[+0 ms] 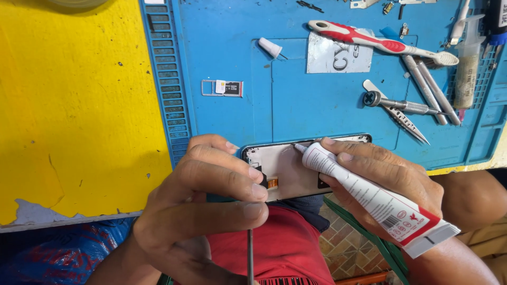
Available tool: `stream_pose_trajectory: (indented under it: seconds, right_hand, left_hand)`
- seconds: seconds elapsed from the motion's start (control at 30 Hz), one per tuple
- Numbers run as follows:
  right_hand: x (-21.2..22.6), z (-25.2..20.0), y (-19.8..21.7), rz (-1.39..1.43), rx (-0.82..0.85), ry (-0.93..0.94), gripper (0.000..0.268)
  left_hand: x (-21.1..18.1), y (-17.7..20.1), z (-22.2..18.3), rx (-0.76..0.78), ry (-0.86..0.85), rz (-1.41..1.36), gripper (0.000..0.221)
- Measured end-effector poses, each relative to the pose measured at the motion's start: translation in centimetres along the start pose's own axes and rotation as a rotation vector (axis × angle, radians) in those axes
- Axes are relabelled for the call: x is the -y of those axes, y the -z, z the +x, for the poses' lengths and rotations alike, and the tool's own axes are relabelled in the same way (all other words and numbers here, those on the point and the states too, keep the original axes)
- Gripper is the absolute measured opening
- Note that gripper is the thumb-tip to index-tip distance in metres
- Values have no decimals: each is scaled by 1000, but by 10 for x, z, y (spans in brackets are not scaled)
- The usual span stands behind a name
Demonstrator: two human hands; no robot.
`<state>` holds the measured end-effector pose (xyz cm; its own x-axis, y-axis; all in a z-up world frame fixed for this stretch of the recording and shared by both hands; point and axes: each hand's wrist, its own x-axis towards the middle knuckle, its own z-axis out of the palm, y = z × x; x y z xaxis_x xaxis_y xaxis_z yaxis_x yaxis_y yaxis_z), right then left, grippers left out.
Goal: Applying adhesive to a mobile phone frame and securing the back panel in place.
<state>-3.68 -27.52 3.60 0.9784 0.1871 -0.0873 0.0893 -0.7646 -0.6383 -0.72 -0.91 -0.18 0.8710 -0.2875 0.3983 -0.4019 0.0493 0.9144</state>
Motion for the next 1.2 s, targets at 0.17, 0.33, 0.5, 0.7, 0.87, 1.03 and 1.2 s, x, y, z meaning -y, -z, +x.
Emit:
stream_pose_trajectory:
  seconds: [0.17, 0.33, 0.5, 0.7, 0.87, 1.03, 1.2]
  right_hand:
    - [6, 3, 7, 69, -52, 27, 36]
    - [-7, 1, 10, 57, -39, 13, 35]
    - [-12, -1, 15, 98, -85, 85, 37]
    - [-39, -8, 20, 134, -114, 135, 39]
    - [-85, -16, 32, 383, 105, 199, 57]
    - [-60, -15, 34, 178, -21, 141, 46]
    - [-60, -22, 33, 187, -78, 60, 39]
  left_hand:
    - [-4, -9, 0, -97, 45, 16, 42]
    - [3, -9, -3, -100, -4, 12, 44]
    - [-3, -13, -1, -135, 24, 24, 41]
    - [-7, -14, -5, -141, 129, 33, 24]
    - [-9, -13, -4, -117, 143, 46, 12]
    - [-6, -7, -5, -78, 124, 43, 10]
    - [-6, -4, -6, -43, 141, 67, 8]
